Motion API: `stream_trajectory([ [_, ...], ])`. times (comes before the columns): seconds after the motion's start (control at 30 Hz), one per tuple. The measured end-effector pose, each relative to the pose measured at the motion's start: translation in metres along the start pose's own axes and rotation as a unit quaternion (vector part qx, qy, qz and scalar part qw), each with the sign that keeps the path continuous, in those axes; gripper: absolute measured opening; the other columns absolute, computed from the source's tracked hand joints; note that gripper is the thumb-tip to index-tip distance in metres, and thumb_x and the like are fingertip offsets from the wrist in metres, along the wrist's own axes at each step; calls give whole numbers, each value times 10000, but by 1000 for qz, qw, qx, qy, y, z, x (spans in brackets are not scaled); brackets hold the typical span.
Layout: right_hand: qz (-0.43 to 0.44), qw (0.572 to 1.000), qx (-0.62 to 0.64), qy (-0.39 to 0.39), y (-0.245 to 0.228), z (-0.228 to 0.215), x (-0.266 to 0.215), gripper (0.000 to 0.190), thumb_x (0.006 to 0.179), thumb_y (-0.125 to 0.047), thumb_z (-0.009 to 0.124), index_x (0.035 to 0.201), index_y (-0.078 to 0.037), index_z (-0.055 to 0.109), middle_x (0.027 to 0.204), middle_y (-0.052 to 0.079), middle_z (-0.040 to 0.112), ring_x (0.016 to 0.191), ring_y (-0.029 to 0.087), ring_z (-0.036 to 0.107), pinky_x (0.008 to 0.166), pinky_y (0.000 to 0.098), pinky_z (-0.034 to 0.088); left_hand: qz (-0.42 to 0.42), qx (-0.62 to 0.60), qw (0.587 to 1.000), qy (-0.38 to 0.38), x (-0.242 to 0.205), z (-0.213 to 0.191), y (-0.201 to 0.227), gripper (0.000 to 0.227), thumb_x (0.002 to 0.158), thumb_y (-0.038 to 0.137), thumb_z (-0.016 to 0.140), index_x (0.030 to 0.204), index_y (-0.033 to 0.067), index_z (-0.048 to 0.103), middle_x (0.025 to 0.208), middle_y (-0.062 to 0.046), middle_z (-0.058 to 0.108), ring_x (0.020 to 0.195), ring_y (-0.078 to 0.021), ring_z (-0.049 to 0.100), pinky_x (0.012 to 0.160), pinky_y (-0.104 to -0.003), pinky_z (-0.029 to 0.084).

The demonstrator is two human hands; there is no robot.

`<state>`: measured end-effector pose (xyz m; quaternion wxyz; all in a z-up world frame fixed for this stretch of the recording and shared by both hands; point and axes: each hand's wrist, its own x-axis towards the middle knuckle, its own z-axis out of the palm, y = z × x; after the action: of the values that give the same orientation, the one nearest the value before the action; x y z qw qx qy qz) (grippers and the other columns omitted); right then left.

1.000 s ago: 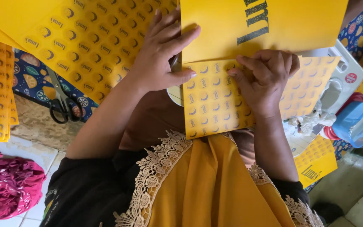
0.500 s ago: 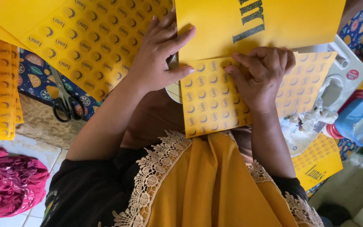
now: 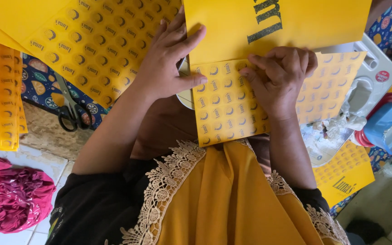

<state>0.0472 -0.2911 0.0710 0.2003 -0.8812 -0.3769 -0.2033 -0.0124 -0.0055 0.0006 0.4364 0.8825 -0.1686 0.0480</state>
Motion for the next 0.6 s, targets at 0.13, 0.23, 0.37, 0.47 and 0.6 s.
stream_trajectory([
  [0.13, -2, 1000, -5, -3, 0, 0, 1, 245, 932, -366, 933, 1047, -159, 872, 1003, 52, 575, 916, 250, 550, 959, 461, 300, 4, -13, 1000, 11, 1, 0, 1, 918, 955, 374, 911, 1619, 156, 315, 1653, -261, 372, 1578, -383, 135, 1281, -659, 126],
  [0.23, -1, 1000, -1, -2, 0, 0, 1, 217, 932, -334, 945, 1054, -172, 868, 1022, 43, 583, 938, 269, 537, 942, 460, 300, -4, -18, 1000, 12, 0, 1, 0, 909, 959, 356, 917, 1622, 179, 322, 1676, -242, 322, 1589, -361, 123, 1288, -664, 153],
  [0.37, 5, 1000, -4, -6, -1, 0, 0, 223, 931, -338, 944, 1058, -170, 870, 1031, 48, 585, 945, 265, 537, 955, 457, 297, -8, -22, 1000, 8, 0, 1, 0, 895, 961, 376, 897, 1621, 186, 322, 1671, -245, 332, 1585, -365, 117, 1283, -659, 154],
  [0.47, 11, 1000, -6, -10, 0, 1, -1, 244, 908, -346, 954, 1054, -169, 871, 1025, 50, 589, 949, 260, 547, 961, 463, 295, -2, -23, 1000, 17, 0, 1, 1, 891, 958, 358, 907, 1617, 178, 335, 1670, -234, 343, 1586, -361, 129, 1284, -661, 164],
  [0.6, 9, 1000, -5, -5, 0, 2, -1, 227, 931, -345, 936, 1057, -170, 866, 1018, 51, 583, 947, 258, 546, 964, 458, 296, 0, -30, 999, 14, 0, 1, 0, 865, 975, 352, 888, 1616, 165, 338, 1667, -230, 353, 1584, -371, 130, 1282, -662, 157],
])
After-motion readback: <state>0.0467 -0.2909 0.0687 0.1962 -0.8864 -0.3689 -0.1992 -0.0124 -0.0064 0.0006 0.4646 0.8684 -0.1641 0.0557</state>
